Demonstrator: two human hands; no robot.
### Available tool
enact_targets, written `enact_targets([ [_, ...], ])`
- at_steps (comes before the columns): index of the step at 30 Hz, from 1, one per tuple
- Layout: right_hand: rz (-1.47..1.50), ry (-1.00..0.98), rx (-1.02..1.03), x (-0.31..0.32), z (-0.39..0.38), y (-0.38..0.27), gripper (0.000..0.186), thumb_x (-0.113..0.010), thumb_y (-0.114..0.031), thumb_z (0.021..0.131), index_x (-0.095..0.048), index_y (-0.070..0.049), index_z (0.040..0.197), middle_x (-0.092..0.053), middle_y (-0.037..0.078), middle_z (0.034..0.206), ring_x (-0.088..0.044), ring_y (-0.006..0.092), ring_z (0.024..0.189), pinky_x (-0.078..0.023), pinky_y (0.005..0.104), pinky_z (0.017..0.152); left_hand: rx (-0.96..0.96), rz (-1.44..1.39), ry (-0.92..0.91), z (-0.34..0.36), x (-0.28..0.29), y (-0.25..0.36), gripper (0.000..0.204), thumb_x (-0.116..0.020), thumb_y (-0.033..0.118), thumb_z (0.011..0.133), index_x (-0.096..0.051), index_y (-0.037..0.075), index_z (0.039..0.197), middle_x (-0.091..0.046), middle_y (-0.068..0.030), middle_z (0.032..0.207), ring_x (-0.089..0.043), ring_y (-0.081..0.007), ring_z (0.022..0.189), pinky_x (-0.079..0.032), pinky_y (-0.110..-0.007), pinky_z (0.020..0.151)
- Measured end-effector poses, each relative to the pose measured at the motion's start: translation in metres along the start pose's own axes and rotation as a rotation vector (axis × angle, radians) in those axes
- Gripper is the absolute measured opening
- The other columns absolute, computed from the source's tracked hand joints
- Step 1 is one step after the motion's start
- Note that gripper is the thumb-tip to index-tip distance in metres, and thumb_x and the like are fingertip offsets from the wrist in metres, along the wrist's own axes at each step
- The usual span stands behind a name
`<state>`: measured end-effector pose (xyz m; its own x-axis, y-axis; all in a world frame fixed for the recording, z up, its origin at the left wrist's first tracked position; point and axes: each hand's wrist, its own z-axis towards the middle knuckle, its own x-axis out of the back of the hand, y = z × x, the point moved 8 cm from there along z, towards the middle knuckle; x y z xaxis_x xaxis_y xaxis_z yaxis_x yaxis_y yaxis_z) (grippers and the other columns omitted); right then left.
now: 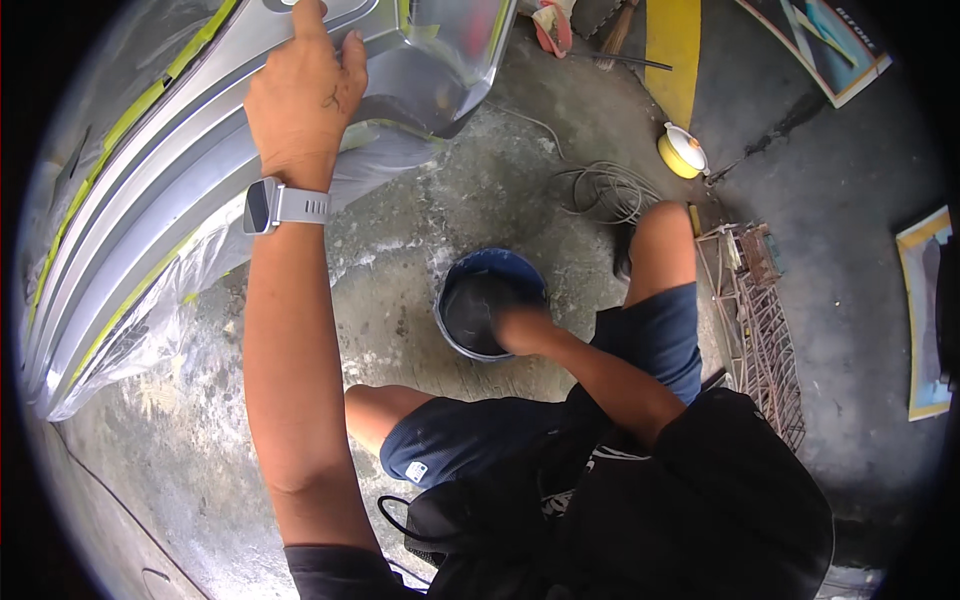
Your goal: Wet sanding the surface of a car bumper in preparation for painting.
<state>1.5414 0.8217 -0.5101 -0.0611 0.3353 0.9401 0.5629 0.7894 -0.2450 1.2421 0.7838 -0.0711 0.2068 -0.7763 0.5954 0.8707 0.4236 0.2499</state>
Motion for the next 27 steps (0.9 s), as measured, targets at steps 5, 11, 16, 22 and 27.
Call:
enact_targets([
  [5,-0.028,-0.361,-0.048,-0.002,0.028,0.008,0.043,-0.049,-0.029,0.095,-0.07,0.0,0.118,-0.072,0.018,0.117,-0.073,0.0366,0.102,-0.057,0.0533,0.084,0.013,-0.003,0.055,0.0,-0.001,-0.002,0.044,-0.065,0.045,0.097,-0.055,0.016,0.128,-0.073,-0.0101,0.076,-0.073,-0.0367,0.074,-0.055,-0.048,0.063],
  [11,-0.258,-0.387,0.233,-0.051,0.097,0.011,0.046,-0.053,-0.029,0.093,-0.069,-0.003,0.127,-0.06,0.017,0.142,-0.054,0.0334,0.134,-0.043,0.052,0.109,-0.008,0.029,0.098,-0.003,0.001,0.008,0.036,-0.071,0.036,0.094,-0.061,0.013,0.12,-0.061,-0.0041,0.061,-0.063,-0.0276,0.055,-0.047,-0.041,0.054],
  [16,-0.477,-0.538,0.485,-0.17,0.117,0.023,0.062,-0.052,-0.039,0.092,-0.053,-0.021,0.152,-0.035,0.012,0.167,-0.02,0.0335,0.158,-0.015,0.0567,0.127,-0.013,0.043,0.153,-0.004,0.003,0.016,0.032,-0.078,0.018,0.09,-0.063,0.009,0.117,-0.044,0.0013,0.055,-0.042,-0.0116,0.047,-0.034,-0.028,0.049],
  [22,-0.353,-0.587,0.622,-0.217,0.138,0.013,0.059,-0.051,-0.042,0.095,-0.059,-0.013,0.146,-0.048,0.016,0.157,-0.036,0.0366,0.151,-0.029,0.051,0.123,-0.087,-0.17,0.488,-0.065,0.017,-0.011,0.016,-0.072,0.003,0.095,-0.056,-0.002,0.096,-0.059,-0.0047,0.08,-0.048,-0.0088,0.065,-0.035,-0.025,0.054],
  [27,-0.419,-0.686,0.742,-0.172,0.171,0.022,0.061,-0.052,-0.04,0.094,-0.057,-0.011,0.147,-0.048,0.017,0.157,-0.038,0.0376,0.15,-0.027,0.0547,0.122,0.236,0.149,-0.15,-0.22,-0.077,0.046,0.041,-0.08,0.022,0.082,-0.061,0.003,0.112,-0.055,-0.0041,0.073,-0.052,-0.0183,0.058,-0.041,-0.034,0.053],
])
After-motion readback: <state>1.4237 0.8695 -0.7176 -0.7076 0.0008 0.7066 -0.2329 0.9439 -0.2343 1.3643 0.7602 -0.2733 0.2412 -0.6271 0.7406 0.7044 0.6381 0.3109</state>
